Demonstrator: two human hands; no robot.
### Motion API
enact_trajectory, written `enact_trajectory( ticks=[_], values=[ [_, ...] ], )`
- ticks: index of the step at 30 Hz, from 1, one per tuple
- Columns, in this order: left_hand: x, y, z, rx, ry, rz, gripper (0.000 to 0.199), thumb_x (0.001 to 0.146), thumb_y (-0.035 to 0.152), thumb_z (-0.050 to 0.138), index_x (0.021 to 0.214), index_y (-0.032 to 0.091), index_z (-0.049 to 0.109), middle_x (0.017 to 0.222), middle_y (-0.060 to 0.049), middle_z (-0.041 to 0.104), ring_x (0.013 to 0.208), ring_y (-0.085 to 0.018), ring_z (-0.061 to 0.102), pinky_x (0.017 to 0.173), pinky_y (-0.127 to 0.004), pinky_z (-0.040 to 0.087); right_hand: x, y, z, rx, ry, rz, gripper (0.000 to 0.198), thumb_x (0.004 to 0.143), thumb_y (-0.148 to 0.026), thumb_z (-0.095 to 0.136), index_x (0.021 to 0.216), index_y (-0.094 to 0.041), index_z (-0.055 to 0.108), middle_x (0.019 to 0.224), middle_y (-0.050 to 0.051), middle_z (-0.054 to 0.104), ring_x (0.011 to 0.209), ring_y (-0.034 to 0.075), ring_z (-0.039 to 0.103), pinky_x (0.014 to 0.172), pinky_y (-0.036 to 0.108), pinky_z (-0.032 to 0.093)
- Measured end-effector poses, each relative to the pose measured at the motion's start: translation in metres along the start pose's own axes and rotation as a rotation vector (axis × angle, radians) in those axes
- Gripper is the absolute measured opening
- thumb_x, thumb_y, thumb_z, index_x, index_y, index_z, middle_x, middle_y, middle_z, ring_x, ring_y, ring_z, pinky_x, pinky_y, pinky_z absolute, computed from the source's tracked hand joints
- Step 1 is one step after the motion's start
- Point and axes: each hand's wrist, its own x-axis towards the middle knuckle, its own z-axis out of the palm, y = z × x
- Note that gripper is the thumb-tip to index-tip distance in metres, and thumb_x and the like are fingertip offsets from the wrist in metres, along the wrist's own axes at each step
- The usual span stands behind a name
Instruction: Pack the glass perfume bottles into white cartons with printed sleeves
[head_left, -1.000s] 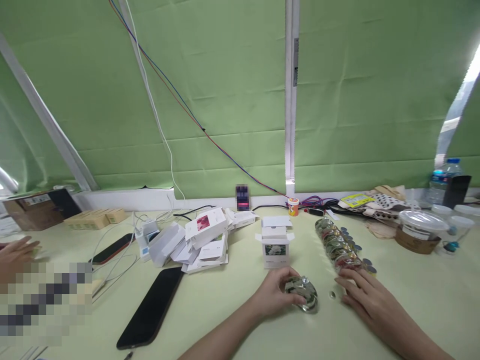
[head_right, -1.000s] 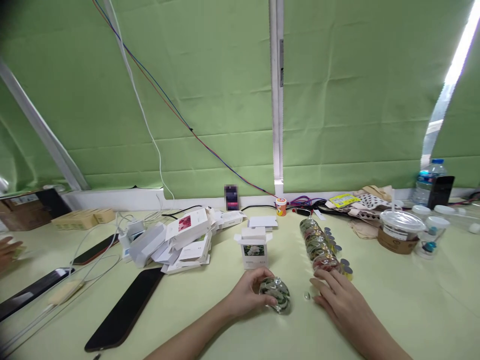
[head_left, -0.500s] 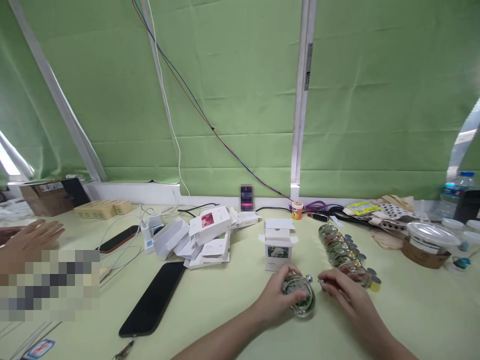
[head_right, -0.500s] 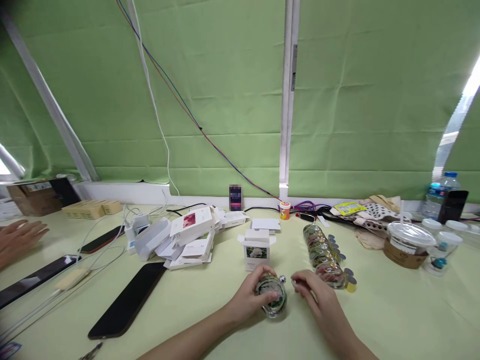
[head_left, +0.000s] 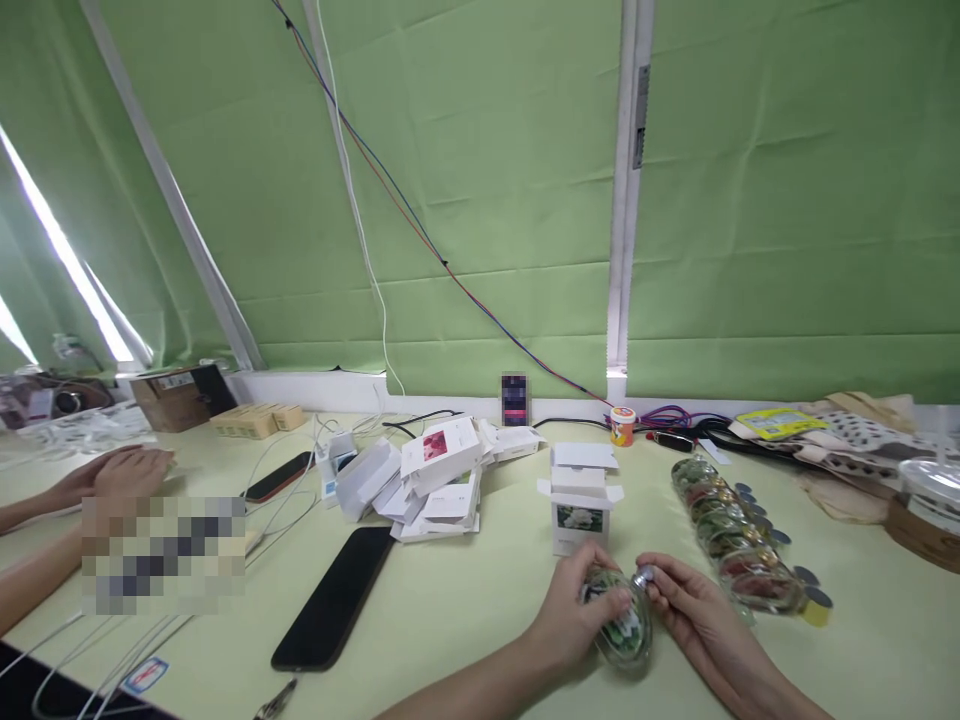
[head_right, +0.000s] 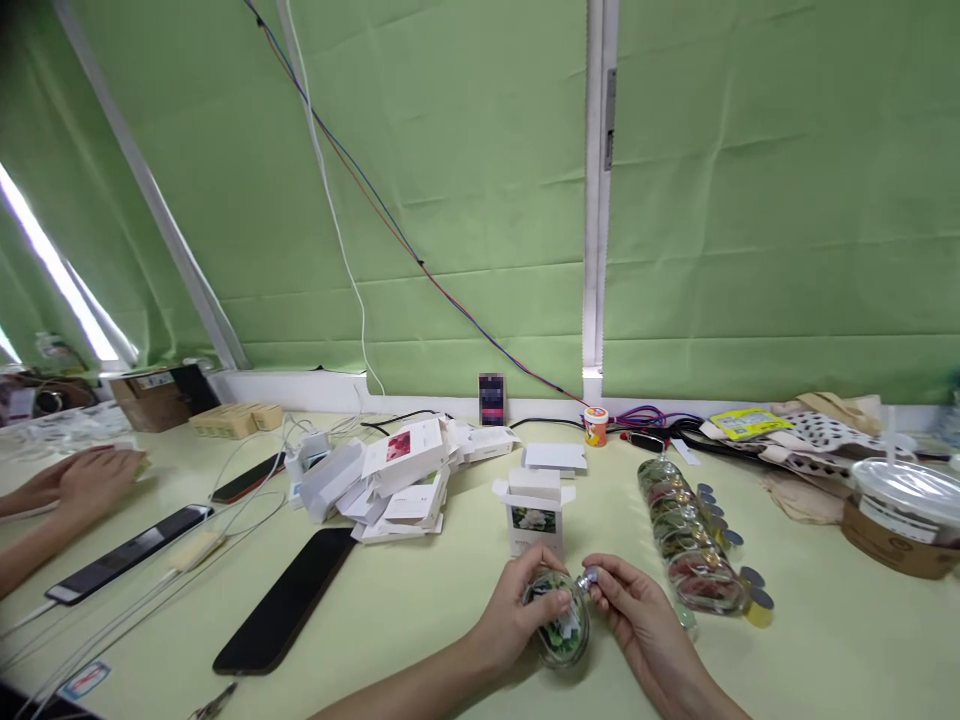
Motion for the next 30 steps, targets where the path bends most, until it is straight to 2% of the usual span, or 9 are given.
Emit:
enact_trajectory(
  ticks=[8,18,30],
  values=[
    [0.001,0.0066,0.0015,-0.016,-0.002,-0.018,0.036,0.065,0.041,0.074,0.078,0.016,0.053,0.065,0.003,0.05,0.062,-0.012,0.043,0.059,-0.023,0.033,-0.0012,-0.0059,0.0054,0.057,-0.018,0.032,0.028,0.057,-0.024,0.088,0.081,-0.017,0.076,0.069,-0.001,0.072,0.056,0.005,0.061,0.057,0.008,0.054],
    [0.0012,0.0059,0.0004,-0.005,0.006,-0.012,0.036,0.066,0.041,0.074,0.08,0.016,0.052,0.065,0.002,0.05,0.063,-0.012,0.043,0.059,-0.023,0.033,-0.0038,-0.0084,0.0043,-0.016,-0.043,0.033,0.026,0.059,-0.025,0.088,0.082,-0.019,0.076,0.076,-0.001,0.074,0.063,0.005,0.065,0.064,0.01,0.055],
    [0.002,0.0024,-0.0004,-0.027,0.004,-0.03,0.034,0.065,0.038,0.074,0.078,0.016,0.052,0.066,0.002,0.05,0.063,-0.012,0.045,0.06,-0.023,0.034,-0.0011,-0.0053,-0.0008,-0.026,-0.004,0.048,0.032,0.055,-0.027,0.089,0.082,-0.016,0.076,0.078,0.001,0.076,0.063,0.006,0.066,0.065,0.01,0.055]
  ],
)
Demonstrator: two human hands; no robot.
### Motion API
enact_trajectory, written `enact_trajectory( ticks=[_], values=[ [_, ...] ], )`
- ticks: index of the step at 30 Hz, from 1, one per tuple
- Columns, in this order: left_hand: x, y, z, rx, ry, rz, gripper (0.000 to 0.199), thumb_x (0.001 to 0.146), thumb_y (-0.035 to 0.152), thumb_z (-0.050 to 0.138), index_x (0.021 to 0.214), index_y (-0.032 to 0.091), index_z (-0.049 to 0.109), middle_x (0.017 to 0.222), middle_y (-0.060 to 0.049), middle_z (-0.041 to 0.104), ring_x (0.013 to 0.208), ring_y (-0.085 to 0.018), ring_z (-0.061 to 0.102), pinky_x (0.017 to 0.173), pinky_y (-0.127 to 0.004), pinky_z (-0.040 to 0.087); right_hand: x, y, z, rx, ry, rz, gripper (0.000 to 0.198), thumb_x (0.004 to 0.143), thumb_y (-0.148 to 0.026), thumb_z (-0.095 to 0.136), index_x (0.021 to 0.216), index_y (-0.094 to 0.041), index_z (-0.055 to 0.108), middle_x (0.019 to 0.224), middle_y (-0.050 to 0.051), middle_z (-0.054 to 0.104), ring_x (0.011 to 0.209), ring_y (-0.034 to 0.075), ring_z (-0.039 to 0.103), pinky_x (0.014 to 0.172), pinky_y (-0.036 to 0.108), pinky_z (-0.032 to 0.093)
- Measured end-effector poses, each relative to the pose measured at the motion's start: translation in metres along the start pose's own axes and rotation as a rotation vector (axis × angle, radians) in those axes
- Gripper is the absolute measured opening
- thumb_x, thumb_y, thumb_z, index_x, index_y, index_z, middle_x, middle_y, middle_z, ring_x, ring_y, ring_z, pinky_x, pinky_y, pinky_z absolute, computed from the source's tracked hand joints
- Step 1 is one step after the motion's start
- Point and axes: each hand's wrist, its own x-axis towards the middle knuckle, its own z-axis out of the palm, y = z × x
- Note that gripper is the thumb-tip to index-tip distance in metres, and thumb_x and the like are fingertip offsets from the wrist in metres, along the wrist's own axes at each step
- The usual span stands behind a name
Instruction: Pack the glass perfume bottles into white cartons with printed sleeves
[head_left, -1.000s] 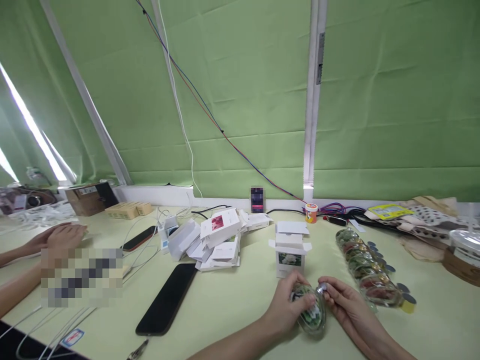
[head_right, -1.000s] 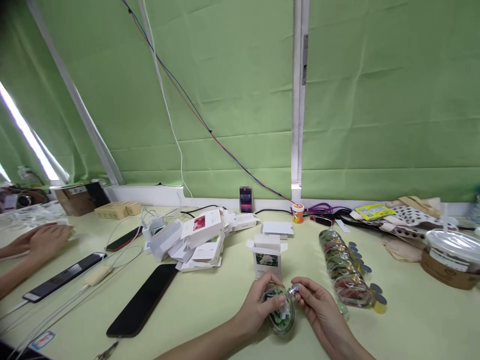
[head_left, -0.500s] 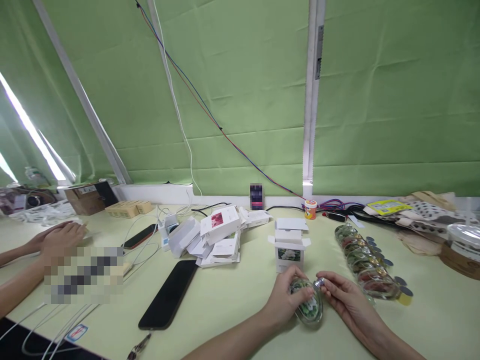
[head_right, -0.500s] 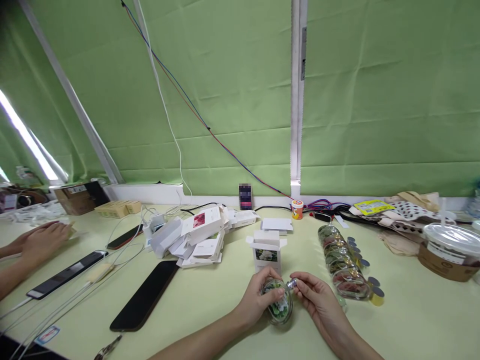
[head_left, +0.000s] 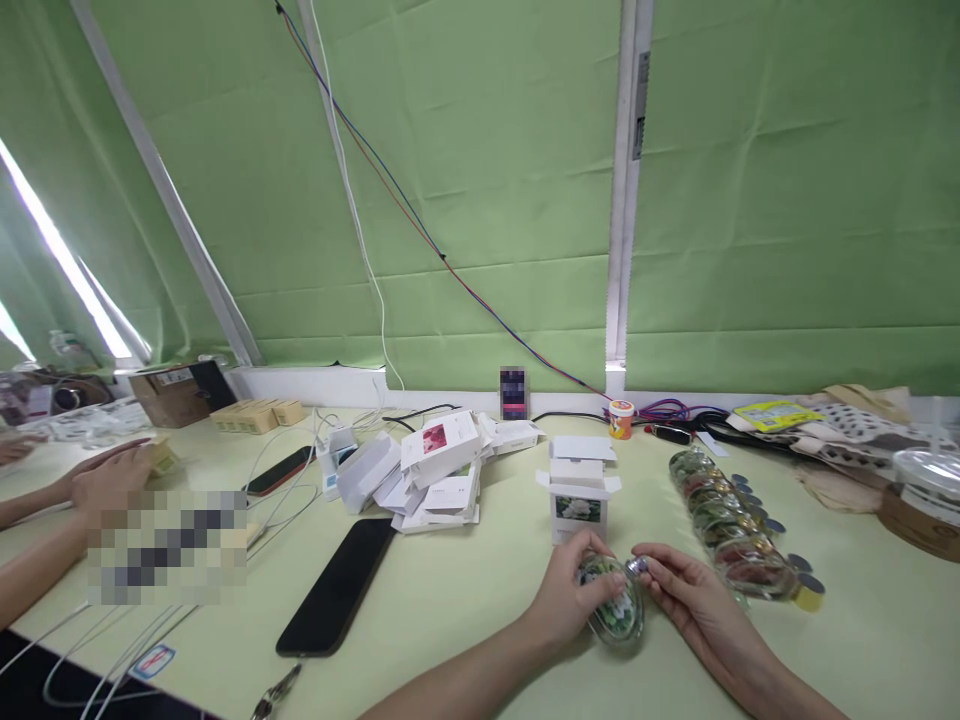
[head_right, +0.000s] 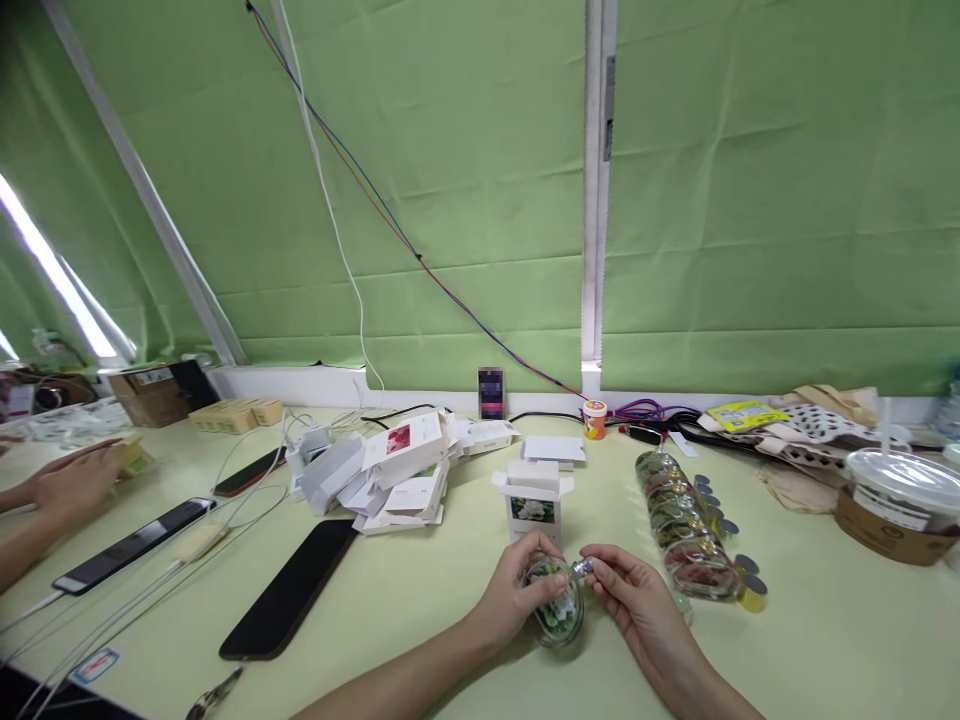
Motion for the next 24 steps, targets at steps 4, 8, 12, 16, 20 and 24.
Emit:
enact_trajectory(
  ticks=[4,8,12,16,20,24],
  values=[
    [0.0001,0.0019,0.0002,0.016,0.004,0.0,0.034,0.064,0.038,0.074,0.077,0.016,0.052,0.067,0.002,0.051,0.064,-0.013,0.046,0.06,-0.023,0.034,0.0011,0.0002,0.0002,0.001,-0.009,-0.011,0.031,0.056,-0.026,0.089,0.082,-0.017,0.076,0.076,0.0,0.075,0.062,0.006,0.065,0.063,0.009,0.055],
    [0.001,0.0019,0.0,0.021,-0.005,-0.002,0.032,0.065,0.036,0.073,0.078,0.015,0.052,0.067,0.001,0.052,0.065,-0.013,0.046,0.06,-0.023,0.035,0.0017,0.0001,0.0003,0.0,-0.023,-0.007,0.029,0.058,-0.026,0.088,0.082,-0.017,0.076,0.076,0.0,0.075,0.061,0.006,0.065,0.063,0.01,0.055],
    [0.0016,0.0021,-0.0001,0.04,-0.013,0.012,0.03,0.064,0.033,0.073,0.077,0.015,0.053,0.067,0.002,0.051,0.063,-0.012,0.045,0.059,-0.023,0.034,0.0007,0.0001,-0.0005,-0.008,-0.028,-0.011,0.028,0.06,-0.026,0.087,0.083,-0.017,0.076,0.076,0.0,0.075,0.062,0.006,0.065,0.062,0.01,0.054],
    [0.0012,0.0035,0.0005,0.025,-0.012,0.001,0.029,0.064,0.031,0.073,0.076,0.015,0.053,0.065,0.002,0.052,0.063,-0.012,0.045,0.058,-0.022,0.035,0.0003,-0.001,-0.0015,-0.059,-0.028,-0.022,0.027,0.061,-0.027,0.086,0.084,-0.018,0.076,0.077,0.0,0.074,0.063,0.006,0.064,0.064,0.011,0.054],
    [0.0004,0.0037,0.0013,-0.016,-0.015,-0.019,0.03,0.063,0.032,0.074,0.076,0.016,0.054,0.065,0.002,0.053,0.062,-0.012,0.048,0.058,-0.022,0.035,0.0017,-0.0036,-0.0028,-0.196,-0.039,-0.061,0.028,0.061,-0.033,0.085,0.083,-0.018,0.076,0.067,-0.001,0.072,0.061,0.008,0.062,0.06,0.013,0.052],
    [0.0003,0.0023,0.0019,-0.009,-0.011,-0.025,0.031,0.061,0.032,0.075,0.075,0.016,0.054,0.063,0.003,0.052,0.061,-0.012,0.046,0.057,-0.021,0.033,0.0021,-0.008,-0.0034,-0.337,-0.072,-0.109,0.031,0.061,-0.04,0.083,0.083,-0.02,0.076,0.062,0.0,0.07,0.059,0.012,0.062,0.059,0.019,0.052]
  ],
)
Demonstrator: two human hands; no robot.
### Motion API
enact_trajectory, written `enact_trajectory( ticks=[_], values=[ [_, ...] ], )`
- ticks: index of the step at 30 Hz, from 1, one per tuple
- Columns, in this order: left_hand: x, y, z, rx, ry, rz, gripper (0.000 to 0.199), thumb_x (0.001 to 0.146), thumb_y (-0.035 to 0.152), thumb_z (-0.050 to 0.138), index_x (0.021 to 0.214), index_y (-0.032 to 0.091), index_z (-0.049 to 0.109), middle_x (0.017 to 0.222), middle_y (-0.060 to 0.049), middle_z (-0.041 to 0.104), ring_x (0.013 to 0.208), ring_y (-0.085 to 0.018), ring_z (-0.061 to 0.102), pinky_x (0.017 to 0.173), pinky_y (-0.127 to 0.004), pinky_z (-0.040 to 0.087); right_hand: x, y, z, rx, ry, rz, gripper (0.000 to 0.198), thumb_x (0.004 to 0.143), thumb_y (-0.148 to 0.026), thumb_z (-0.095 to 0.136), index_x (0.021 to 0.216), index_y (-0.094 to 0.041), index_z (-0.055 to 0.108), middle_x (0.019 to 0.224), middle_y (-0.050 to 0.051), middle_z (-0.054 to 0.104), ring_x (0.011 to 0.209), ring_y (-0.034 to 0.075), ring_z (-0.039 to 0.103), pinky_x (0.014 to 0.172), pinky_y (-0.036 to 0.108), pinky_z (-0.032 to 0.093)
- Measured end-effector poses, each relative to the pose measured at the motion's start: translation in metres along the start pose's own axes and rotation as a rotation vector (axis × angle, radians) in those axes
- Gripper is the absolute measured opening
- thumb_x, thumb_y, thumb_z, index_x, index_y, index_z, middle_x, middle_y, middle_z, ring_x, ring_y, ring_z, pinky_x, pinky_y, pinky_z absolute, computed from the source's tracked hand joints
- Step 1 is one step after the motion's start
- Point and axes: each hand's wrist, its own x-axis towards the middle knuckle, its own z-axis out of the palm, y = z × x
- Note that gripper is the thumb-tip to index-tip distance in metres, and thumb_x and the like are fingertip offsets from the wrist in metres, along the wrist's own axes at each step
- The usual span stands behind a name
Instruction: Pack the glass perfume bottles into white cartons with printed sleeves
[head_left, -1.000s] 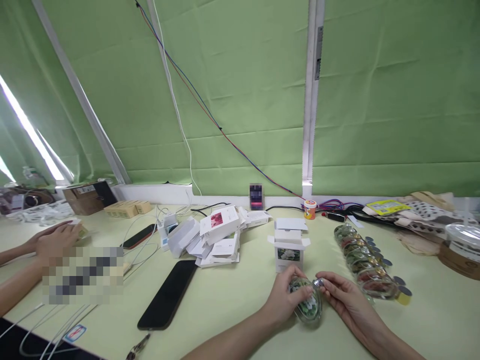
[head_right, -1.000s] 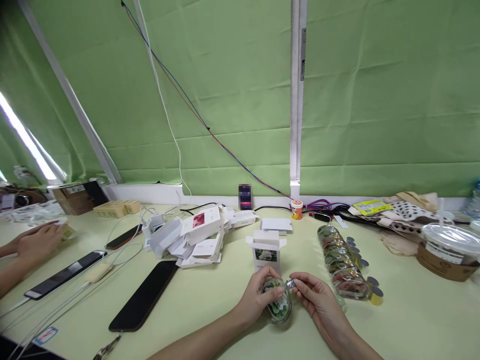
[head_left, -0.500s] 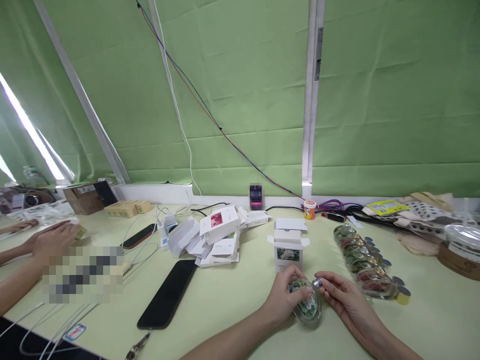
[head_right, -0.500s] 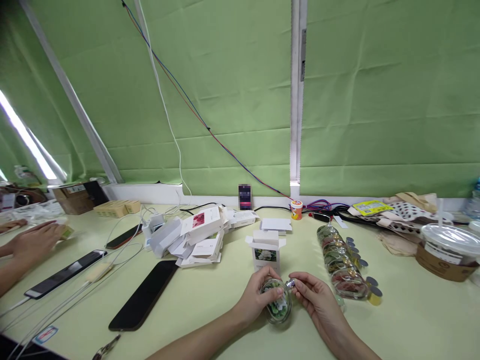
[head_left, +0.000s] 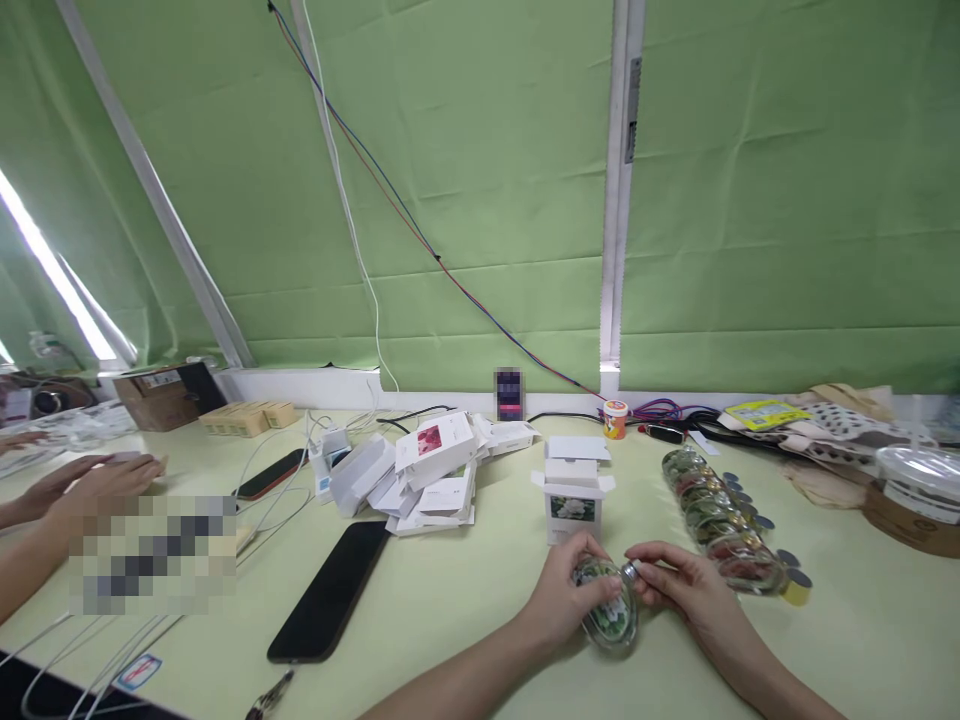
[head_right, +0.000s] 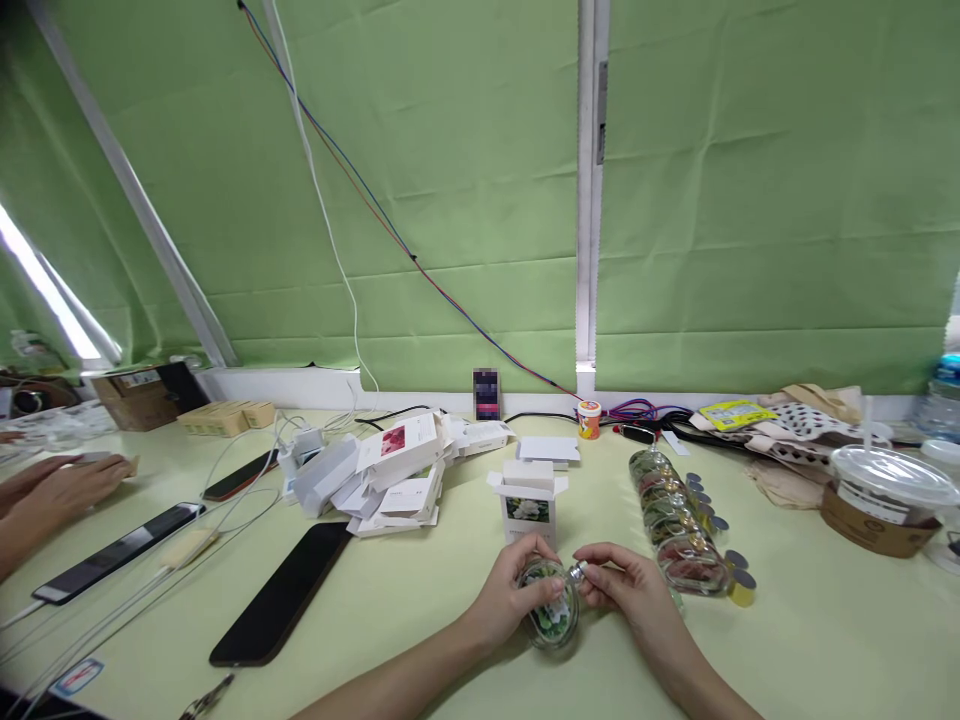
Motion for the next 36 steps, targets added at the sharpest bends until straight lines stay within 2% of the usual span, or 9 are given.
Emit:
enact_trajectory(
  ticks=[6,11,14,18,23,29,36],
  values=[
    [0.0,-0.003,-0.002,0.027,-0.007,-0.013,0.03,0.061,0.031,0.074,0.076,0.016,0.053,0.065,0.003,0.05,0.063,-0.012,0.045,0.058,-0.022,0.034,0.0,-0.006,-0.001,-0.202,-0.05,-0.074,0.032,0.066,-0.048,0.076,0.081,-0.02,0.074,0.061,0.001,0.068,0.057,0.015,0.062,0.058,0.025,0.052],
    [0.001,-0.007,-0.006,0.118,-0.023,-0.011,0.028,0.061,0.029,0.072,0.077,0.015,0.055,0.068,0.002,0.053,0.064,-0.013,0.047,0.059,-0.023,0.035,0.002,0.0,-0.004,-0.313,-0.135,-0.052,0.041,0.072,-0.058,0.066,0.081,-0.018,0.068,0.054,0.0,0.063,0.048,0.015,0.06,0.049,0.025,0.05],
    [0.001,-0.007,-0.006,0.134,-0.029,-0.007,0.028,0.061,0.031,0.072,0.078,0.015,0.055,0.068,0.001,0.054,0.064,-0.013,0.047,0.058,-0.023,0.035,0.002,0.004,-0.003,-0.317,-0.153,-0.037,0.045,0.073,-0.061,0.063,0.08,-0.017,0.064,0.054,-0.002,0.058,0.043,0.012,0.057,0.042,0.022,0.045],
    [0.001,-0.004,-0.004,0.102,-0.023,-0.013,0.03,0.061,0.032,0.073,0.077,0.016,0.054,0.067,0.003,0.052,0.062,-0.012,0.045,0.058,-0.023,0.035,0.0,0.003,-0.001,-0.316,-0.181,-0.049,0.044,0.077,-0.061,0.06,0.079,-0.017,0.059,0.056,-0.004,0.056,0.042,0.009,0.054,0.04,0.02,0.041],
    [0.001,-0.001,-0.004,0.117,-0.021,-0.002,0.028,0.061,0.03,0.072,0.076,0.016,0.054,0.067,0.003,0.051,0.063,-0.012,0.044,0.059,-0.022,0.034,-0.002,0.0,0.003,-0.3,-0.165,-0.094,0.041,0.08,-0.06,0.057,0.09,-0.02,0.054,0.055,-0.007,0.054,0.04,0.007,0.049,0.039,0.018,0.034],
    [0.001,-0.004,-0.007,0.167,-0.048,0.0,0.027,0.061,0.027,0.072,0.078,0.015,0.055,0.068,0.002,0.052,0.065,-0.013,0.045,0.059,-0.023,0.033,0.001,0.007,0.0,-0.285,-0.187,-0.039,0.043,0.079,-0.062,0.056,0.079,-0.019,0.05,0.052,-0.006,0.057,0.034,0.005,0.048,0.034,0.015,0.025],
    [0.0,-0.003,-0.006,0.181,-0.07,0.017,0.027,0.062,0.028,0.073,0.08,0.015,0.057,0.068,0.003,0.053,0.064,-0.012,0.044,0.06,-0.023,0.033,0.001,0.009,-0.002,-0.279,-0.205,0.013,0.044,0.08,-0.063,0.054,0.074,-0.02,0.045,0.047,-0.006,0.059,0.029,0.004,0.046,0.03,0.012,0.023]
  ],
)
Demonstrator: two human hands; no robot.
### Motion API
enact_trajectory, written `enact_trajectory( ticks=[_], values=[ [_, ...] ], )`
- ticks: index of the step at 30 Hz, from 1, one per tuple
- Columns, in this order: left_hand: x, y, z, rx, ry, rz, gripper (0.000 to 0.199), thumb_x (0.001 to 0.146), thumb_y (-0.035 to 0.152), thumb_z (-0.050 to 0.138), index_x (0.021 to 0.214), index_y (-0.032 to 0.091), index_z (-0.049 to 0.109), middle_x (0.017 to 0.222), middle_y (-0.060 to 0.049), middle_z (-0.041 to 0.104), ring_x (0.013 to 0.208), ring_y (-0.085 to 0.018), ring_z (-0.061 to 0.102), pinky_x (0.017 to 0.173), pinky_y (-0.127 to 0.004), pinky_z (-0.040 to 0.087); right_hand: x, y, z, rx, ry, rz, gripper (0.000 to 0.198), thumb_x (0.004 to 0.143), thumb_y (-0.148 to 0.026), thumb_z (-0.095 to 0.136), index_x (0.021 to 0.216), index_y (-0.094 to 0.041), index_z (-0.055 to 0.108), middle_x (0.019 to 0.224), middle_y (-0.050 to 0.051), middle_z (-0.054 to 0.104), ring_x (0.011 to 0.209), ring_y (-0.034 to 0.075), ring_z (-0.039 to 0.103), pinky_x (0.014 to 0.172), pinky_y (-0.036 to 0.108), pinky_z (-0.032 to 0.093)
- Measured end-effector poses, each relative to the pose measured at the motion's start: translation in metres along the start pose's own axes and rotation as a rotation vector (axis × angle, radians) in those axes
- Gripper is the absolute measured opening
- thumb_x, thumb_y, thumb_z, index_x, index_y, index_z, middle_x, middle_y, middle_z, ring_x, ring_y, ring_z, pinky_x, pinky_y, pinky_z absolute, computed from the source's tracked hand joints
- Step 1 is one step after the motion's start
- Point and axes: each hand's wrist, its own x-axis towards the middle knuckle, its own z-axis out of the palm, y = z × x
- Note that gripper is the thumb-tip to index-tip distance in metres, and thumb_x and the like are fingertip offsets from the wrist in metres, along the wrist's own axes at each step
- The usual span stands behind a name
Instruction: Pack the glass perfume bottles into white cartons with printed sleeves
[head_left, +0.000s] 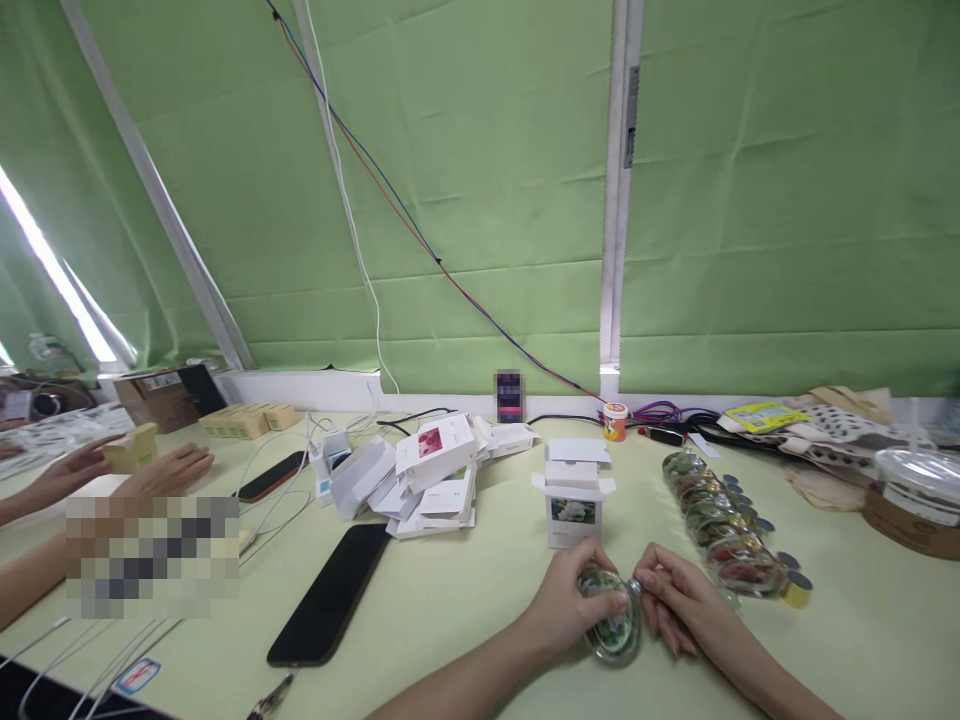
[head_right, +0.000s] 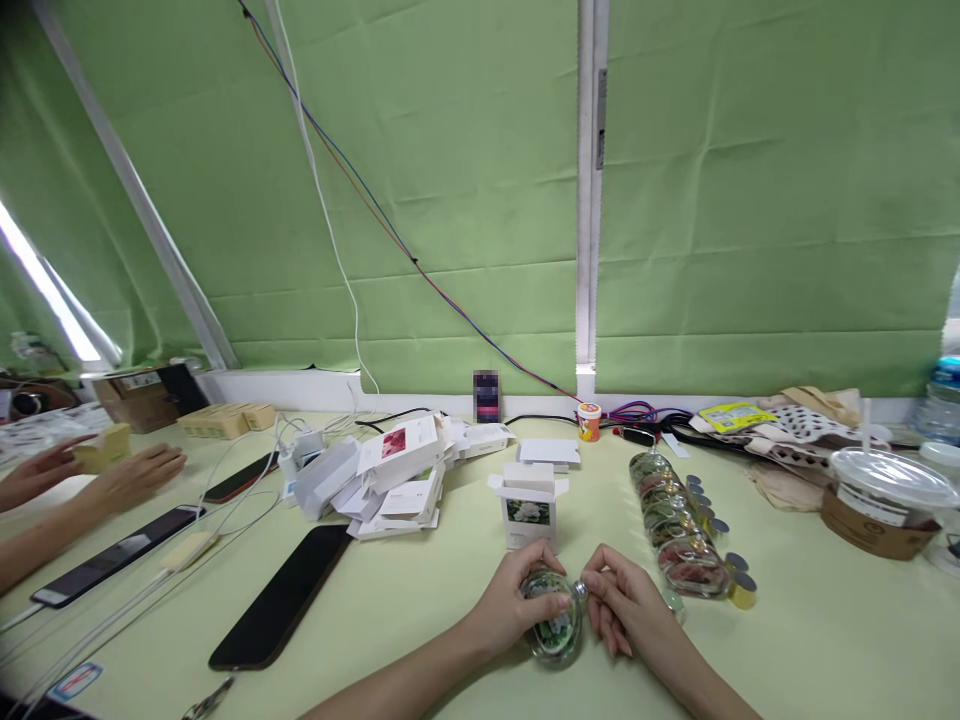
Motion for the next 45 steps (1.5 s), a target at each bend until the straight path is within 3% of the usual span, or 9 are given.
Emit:
enact_trajectory(
  ticks=[6,16,20,22,26,30,34,45],
  values=[
    [0.001,-0.002,-0.001,0.026,-0.018,0.005,0.029,0.063,0.028,0.073,0.082,0.015,0.057,0.069,0.003,0.053,0.066,-0.013,0.045,0.061,-0.023,0.032,0.001,-0.003,0.002,0.006,0.025,0.051,0.049,0.072,-0.068,0.057,0.07,-0.021,0.044,0.042,-0.005,0.059,0.023,0.004,0.041,0.026,0.012,0.017],
    [0.002,-0.002,-0.002,0.036,-0.034,0.016,0.029,0.062,0.03,0.075,0.081,0.016,0.059,0.069,0.003,0.052,0.067,-0.013,0.044,0.061,-0.023,0.031,0.002,0.002,-0.001,-0.014,0.046,0.051,0.045,0.076,-0.062,0.059,0.066,-0.021,0.043,0.041,-0.006,0.059,0.022,0.004,0.04,0.024,0.011,0.015],
    [0.002,0.0,-0.001,-0.01,-0.028,-0.001,0.031,0.061,0.032,0.076,0.08,0.016,0.058,0.068,0.002,0.053,0.066,-0.013,0.045,0.061,-0.023,0.032,0.002,0.002,0.0,-0.013,0.073,0.048,0.052,0.075,-0.069,0.055,0.062,-0.019,0.046,0.041,-0.002,0.059,0.024,0.005,0.043,0.025,0.012,0.021],
    [0.003,0.002,0.001,-0.087,-0.005,-0.024,0.035,0.059,0.036,0.078,0.078,0.016,0.056,0.067,0.002,0.054,0.064,-0.012,0.046,0.06,-0.023,0.033,0.001,0.001,0.0,0.031,0.103,0.055,0.058,0.074,-0.075,0.048,0.069,-0.017,0.053,0.044,0.0,0.06,0.027,0.008,0.048,0.027,0.015,0.027],
    [0.004,0.006,0.002,-0.199,0.021,-0.036,0.041,0.057,0.041,0.08,0.075,0.016,0.053,0.064,0.003,0.052,0.06,-0.011,0.043,0.057,-0.022,0.031,-0.002,-0.007,-0.003,0.128,0.137,-0.046,0.058,0.075,-0.07,0.055,0.099,-0.018,0.061,0.061,0.0,0.063,0.048,0.013,0.059,0.041,0.022,0.044],
    [0.004,0.009,0.001,-0.174,0.025,-0.033,0.04,0.056,0.04,0.08,0.074,0.016,0.053,0.063,0.003,0.051,0.059,-0.01,0.042,0.058,-0.022,0.031,-0.004,-0.017,-0.005,0.024,0.179,-0.163,0.038,0.075,-0.053,0.067,0.095,-0.021,0.067,0.078,0.002,0.066,0.071,0.018,0.062,0.066,0.028,0.05],
    [0.003,0.008,0.0,-0.121,0.008,-0.037,0.037,0.057,0.038,0.079,0.074,0.016,0.055,0.064,0.003,0.051,0.06,-0.011,0.043,0.057,-0.022,0.03,-0.004,-0.02,-0.005,-0.051,0.155,-0.144,0.033,0.072,-0.052,0.069,0.077,-0.019,0.068,0.065,0.001,0.064,0.063,0.017,0.059,0.061,0.027,0.047],
    [0.003,0.004,-0.002,-0.046,-0.04,-0.012,0.03,0.058,0.029,0.076,0.076,0.016,0.055,0.064,0.004,0.05,0.064,-0.012,0.043,0.06,-0.022,0.03,-0.001,-0.007,-0.005,-0.007,0.105,-0.039,0.041,0.07,-0.056,0.07,0.065,-0.016,0.06,0.048,-0.004,0.056,0.038,0.007,0.048,0.039,0.018,0.032]
  ],
)
